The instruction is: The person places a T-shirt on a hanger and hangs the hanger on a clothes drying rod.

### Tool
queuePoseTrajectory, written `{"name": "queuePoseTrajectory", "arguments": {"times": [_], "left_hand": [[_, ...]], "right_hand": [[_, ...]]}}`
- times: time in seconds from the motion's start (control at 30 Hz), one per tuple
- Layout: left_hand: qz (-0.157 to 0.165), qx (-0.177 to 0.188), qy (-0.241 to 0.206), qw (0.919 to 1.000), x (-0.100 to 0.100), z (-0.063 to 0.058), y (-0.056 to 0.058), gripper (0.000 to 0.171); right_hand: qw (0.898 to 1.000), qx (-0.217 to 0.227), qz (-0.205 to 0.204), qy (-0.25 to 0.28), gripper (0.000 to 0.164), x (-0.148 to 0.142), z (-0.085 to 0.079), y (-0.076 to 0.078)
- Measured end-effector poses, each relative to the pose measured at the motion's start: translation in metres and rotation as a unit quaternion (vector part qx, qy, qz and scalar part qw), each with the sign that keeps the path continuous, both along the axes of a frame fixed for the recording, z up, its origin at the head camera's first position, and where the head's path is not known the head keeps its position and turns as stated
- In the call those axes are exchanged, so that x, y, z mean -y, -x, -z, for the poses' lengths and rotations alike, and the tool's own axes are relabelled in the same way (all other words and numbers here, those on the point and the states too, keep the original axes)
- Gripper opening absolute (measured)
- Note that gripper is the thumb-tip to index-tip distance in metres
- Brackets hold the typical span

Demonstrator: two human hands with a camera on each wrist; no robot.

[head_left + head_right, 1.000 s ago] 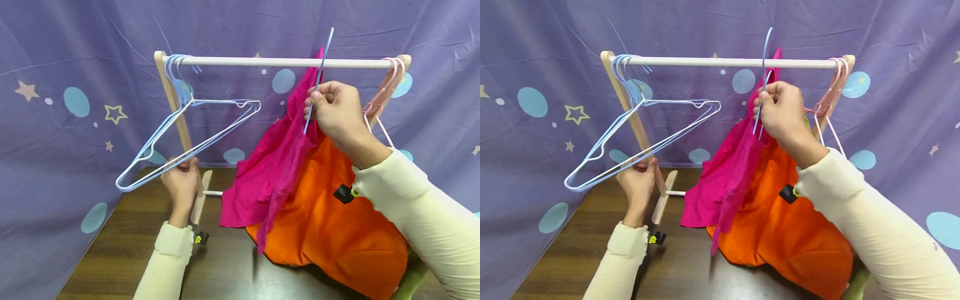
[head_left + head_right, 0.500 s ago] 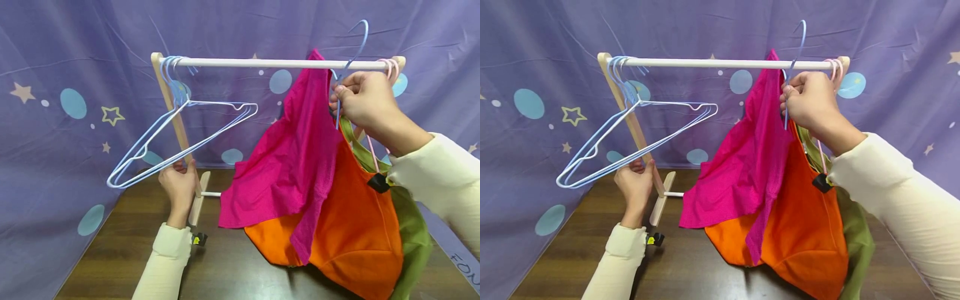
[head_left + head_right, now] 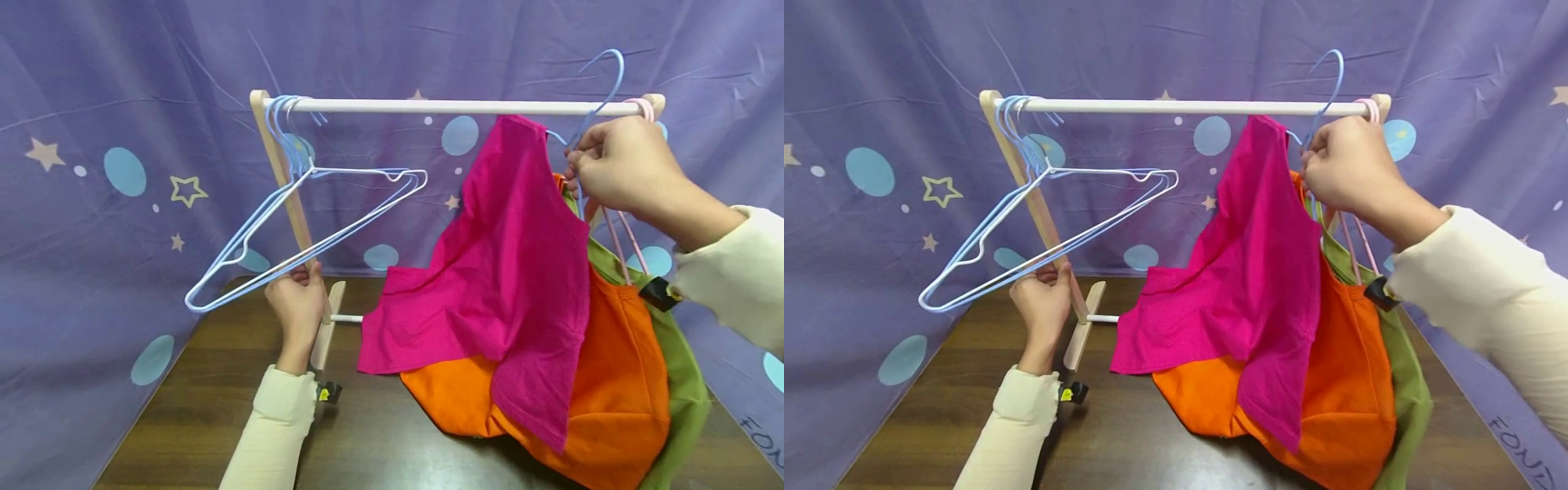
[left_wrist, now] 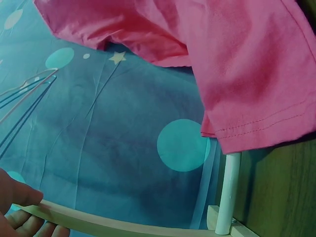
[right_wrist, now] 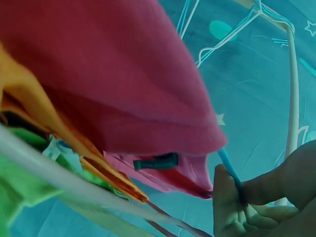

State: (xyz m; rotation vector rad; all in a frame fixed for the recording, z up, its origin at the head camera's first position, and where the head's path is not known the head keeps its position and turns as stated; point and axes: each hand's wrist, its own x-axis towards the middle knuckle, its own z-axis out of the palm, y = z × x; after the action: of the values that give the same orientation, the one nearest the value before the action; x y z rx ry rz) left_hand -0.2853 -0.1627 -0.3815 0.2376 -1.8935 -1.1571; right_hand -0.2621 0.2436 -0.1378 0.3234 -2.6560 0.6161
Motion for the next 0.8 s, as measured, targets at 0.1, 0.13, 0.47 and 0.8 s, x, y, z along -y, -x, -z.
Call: {"name": "queuePoseTrajectory", "arguments": {"times": [0.1, 0.13, 0.47, 0.8], "left_hand": [[-0.004, 0.008, 0.003, 1.0000, 0.000, 0.000, -0.001, 0.021], [-0.004, 0.009, 0.004, 0.9999, 0.000, 0.000, -0.001, 0.021], [0.005, 0.000, -0.002, 1.0000, 0.001, 0.000, 0.000, 0.020], [0.007, -0.008, -0.005, 0.9999, 0.000, 0.001, 0.000, 0.019]], "right_hand": [[1.000, 0.013, -0.003, -0.020, 0.027, -0.002, -0.002, -0.001], [1.000, 0.014, -0.004, -0.027, 0.026, -0.004, -0.003, -0.001], [0.993, 0.051, -0.007, -0.102, 0.022, -0.012, -0.013, -0.002], [0.991, 0.089, -0.012, -0.099, 0.021, -0.014, -0.011, 0.002]]}}
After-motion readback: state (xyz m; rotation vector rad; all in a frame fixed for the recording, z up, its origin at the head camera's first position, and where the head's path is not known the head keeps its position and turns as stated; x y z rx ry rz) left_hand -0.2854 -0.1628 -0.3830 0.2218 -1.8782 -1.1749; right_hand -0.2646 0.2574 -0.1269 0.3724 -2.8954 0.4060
